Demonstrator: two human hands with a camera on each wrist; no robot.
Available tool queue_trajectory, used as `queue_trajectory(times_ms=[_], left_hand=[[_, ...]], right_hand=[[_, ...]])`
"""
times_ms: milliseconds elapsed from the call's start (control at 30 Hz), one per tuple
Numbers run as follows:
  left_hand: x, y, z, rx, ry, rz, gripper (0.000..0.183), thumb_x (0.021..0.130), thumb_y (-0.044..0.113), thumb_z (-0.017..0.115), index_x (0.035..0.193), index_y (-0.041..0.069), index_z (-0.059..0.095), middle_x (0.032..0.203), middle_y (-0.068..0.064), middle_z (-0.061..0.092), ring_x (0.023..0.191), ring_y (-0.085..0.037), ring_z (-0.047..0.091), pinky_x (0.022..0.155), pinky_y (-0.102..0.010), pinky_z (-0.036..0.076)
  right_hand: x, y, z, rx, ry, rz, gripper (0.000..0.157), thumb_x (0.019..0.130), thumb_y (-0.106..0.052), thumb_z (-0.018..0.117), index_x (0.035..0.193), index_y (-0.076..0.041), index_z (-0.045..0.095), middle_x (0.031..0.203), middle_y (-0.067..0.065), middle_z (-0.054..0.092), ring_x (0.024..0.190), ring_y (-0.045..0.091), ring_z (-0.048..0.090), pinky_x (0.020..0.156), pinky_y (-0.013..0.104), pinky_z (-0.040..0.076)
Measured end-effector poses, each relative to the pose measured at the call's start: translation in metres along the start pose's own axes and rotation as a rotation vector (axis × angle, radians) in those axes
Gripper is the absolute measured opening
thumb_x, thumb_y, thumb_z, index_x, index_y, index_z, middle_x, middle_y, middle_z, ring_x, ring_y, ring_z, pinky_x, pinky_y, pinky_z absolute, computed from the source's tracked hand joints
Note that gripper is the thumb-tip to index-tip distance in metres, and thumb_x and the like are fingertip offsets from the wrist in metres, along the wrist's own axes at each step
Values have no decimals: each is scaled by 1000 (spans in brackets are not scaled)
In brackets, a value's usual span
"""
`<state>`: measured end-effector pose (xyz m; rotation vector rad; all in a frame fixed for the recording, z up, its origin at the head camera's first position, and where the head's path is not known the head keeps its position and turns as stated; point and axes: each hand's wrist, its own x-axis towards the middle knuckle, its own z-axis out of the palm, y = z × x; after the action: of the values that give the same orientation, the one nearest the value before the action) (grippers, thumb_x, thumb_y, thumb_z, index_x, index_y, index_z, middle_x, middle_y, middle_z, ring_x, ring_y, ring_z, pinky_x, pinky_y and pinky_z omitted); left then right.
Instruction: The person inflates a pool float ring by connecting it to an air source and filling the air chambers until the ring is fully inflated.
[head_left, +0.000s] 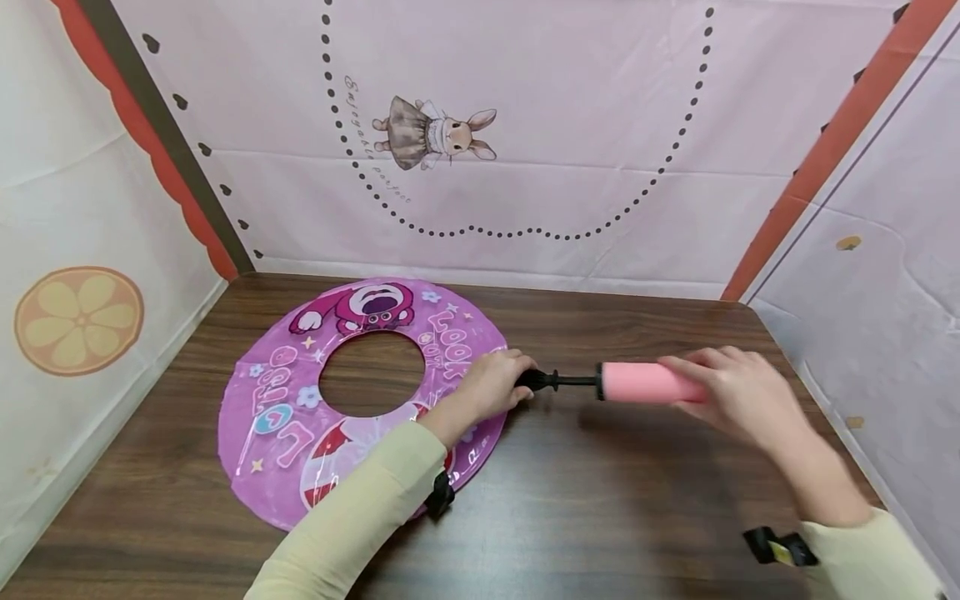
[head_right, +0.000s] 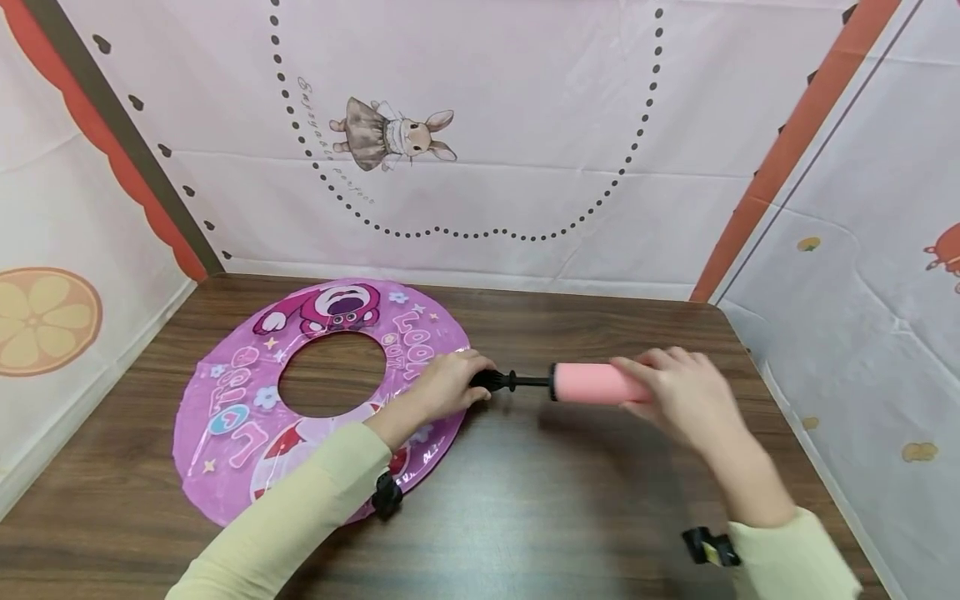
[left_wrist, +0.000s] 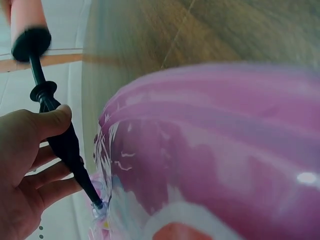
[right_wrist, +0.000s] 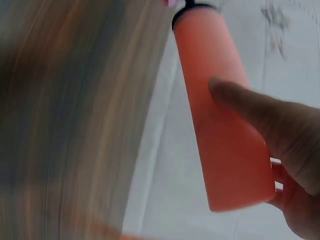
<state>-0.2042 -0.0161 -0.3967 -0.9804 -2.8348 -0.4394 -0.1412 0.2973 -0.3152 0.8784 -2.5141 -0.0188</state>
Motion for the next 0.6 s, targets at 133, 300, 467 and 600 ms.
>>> queue_trajectory(times_ms=[133, 300, 467, 600], left_hand=[[1, 0, 0, 10, 15, 2, 38, 80, 27, 70, 114, 11, 62, 104, -5, 64, 92, -20, 62, 83, -33, 50], [0, -1, 0, -7, 28, 1, 37, 78, 26, 72, 112, 11, 63, 103, -4, 64, 91, -20, 62, 82, -33, 51], [1, -3, -1, -32, 17, -14, 36, 78, 27, 73, 109, 12, 64, 102, -3, 65, 91, -19, 62, 81, -33, 50], [2, -3, -1, -22, 0, -17, 36, 78, 27, 73, 109, 12, 64, 103, -3, 65, 91, -19, 62, 81, -33, 50]], right_hand=[[24, -23, 14, -49, -4, -25, 59, 56, -38, 86, 108, -16, 67, 88, 10, 65, 81, 31, 59, 66, 46, 45], [36, -35, 26, -69, -3, -41, 59, 54, -30, 87, 108, -17, 67, 88, 9, 65, 81, 30, 58, 67, 43, 45], [32, -31, 26, -47, 3, -39, 61, 55, -32, 86, 110, -18, 66, 89, 7, 64, 82, 29, 58, 69, 44, 44], [19, -20, 20, -19, -5, -27, 58, 66, -52, 76, 113, -19, 64, 90, 7, 65, 83, 30, 59, 69, 45, 45]])
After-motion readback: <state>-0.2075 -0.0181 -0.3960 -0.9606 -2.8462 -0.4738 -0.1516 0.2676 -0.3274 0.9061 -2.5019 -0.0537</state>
